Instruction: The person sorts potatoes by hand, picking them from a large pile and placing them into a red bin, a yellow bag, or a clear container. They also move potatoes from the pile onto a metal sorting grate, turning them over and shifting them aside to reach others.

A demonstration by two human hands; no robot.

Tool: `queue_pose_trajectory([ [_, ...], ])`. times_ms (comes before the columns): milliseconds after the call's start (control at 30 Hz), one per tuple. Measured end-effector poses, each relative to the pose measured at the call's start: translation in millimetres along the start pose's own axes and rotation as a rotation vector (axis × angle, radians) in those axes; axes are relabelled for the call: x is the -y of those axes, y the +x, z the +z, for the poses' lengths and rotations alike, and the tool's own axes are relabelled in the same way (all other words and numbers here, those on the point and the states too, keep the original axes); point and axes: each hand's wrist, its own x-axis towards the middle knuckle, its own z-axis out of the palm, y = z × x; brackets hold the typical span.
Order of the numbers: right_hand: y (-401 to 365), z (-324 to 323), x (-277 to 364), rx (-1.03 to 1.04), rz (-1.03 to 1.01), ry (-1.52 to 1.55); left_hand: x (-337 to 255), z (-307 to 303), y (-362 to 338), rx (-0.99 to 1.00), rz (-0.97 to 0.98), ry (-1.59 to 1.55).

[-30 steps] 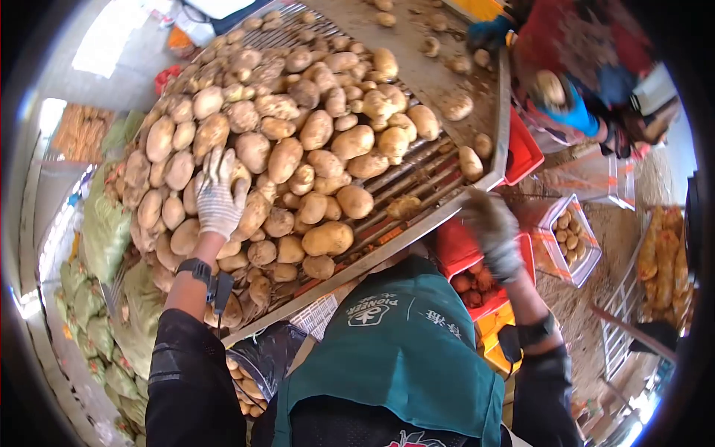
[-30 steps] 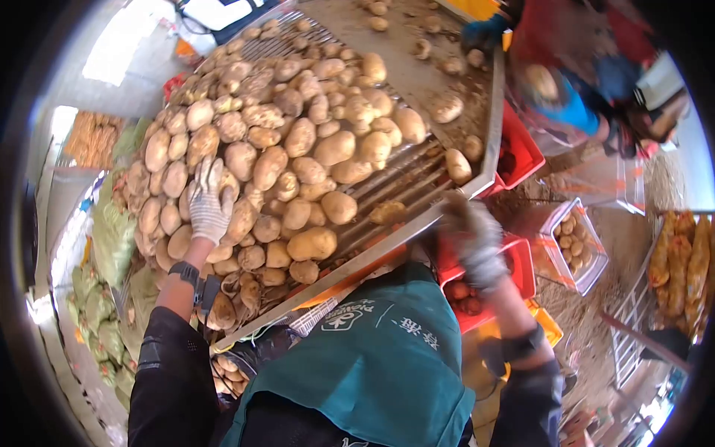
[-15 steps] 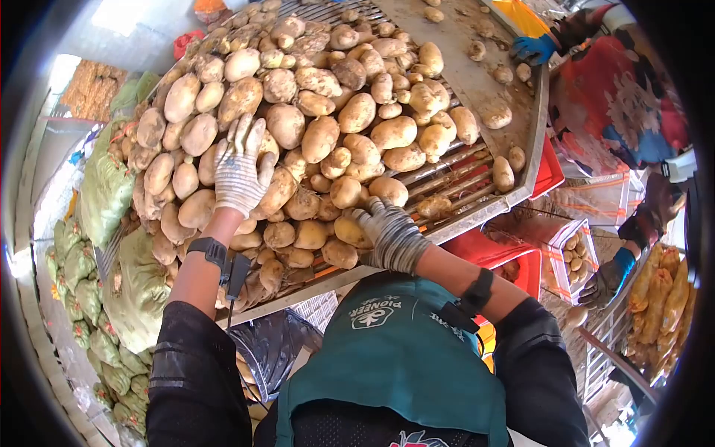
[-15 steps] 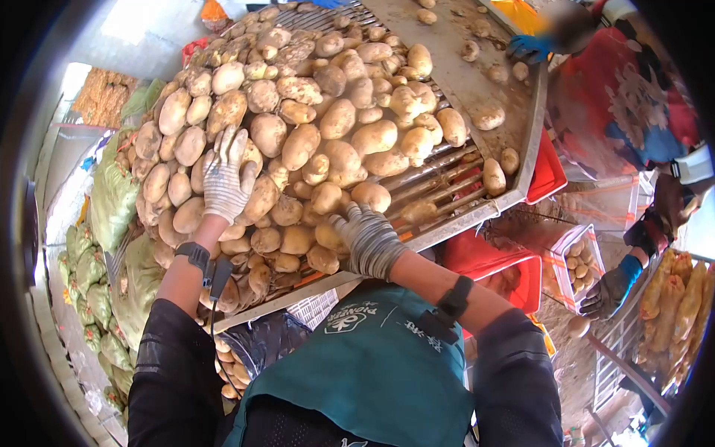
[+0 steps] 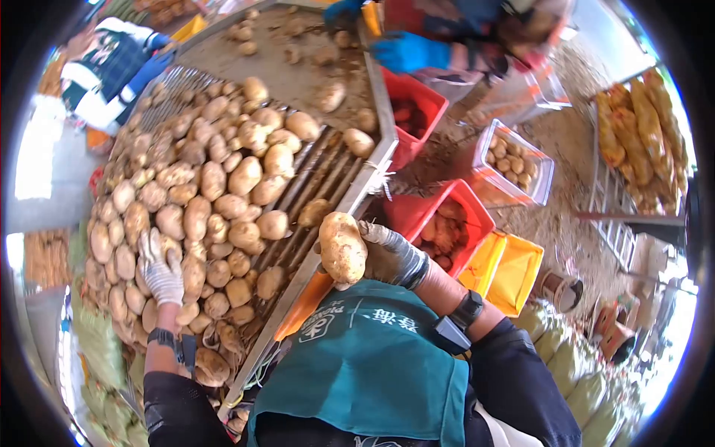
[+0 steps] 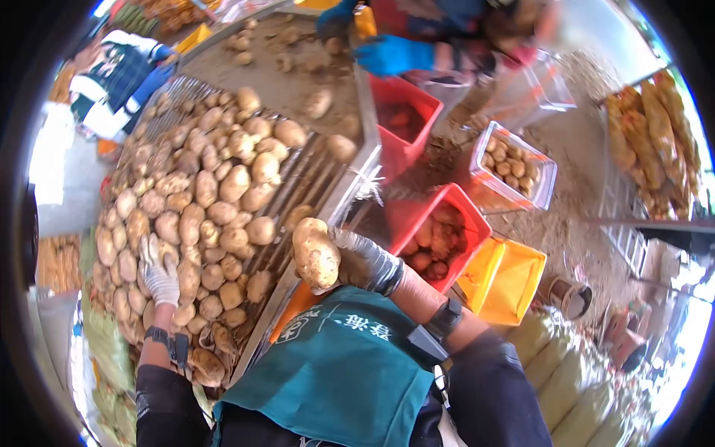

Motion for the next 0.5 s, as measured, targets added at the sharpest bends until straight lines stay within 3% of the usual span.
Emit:
queue_pose_trajectory([
  [100, -27.5, -15.1, 0.2, -0.031, -0.064, 0.098, 3.4, 4.2, -0.2, -0.022, 0.020, 0.026],
  [200, -61.2, -33.6, -3.3, -0.175, -0.254, 0.154, 5.3, 5.6, 0.7, 0.009, 0.008, 0.092],
  [333, -117.6, -74.1, -1.0, -0.290, -0.398, 0.049, 10.1, 10.0, 0.1, 0.001, 0.031, 0.138],
  [400, -159.8, -103.5, -5.0, -0.525, -0.575, 0.150, 14.5, 13.6, -0.8, 0.001, 0.034, 0.126],
  [500, -243.9, -136.2, -7.0, -0.917, -0.686, 0.073, 11.1, 12.8, -0.1, 0.002, 0.031, 0.093],
])
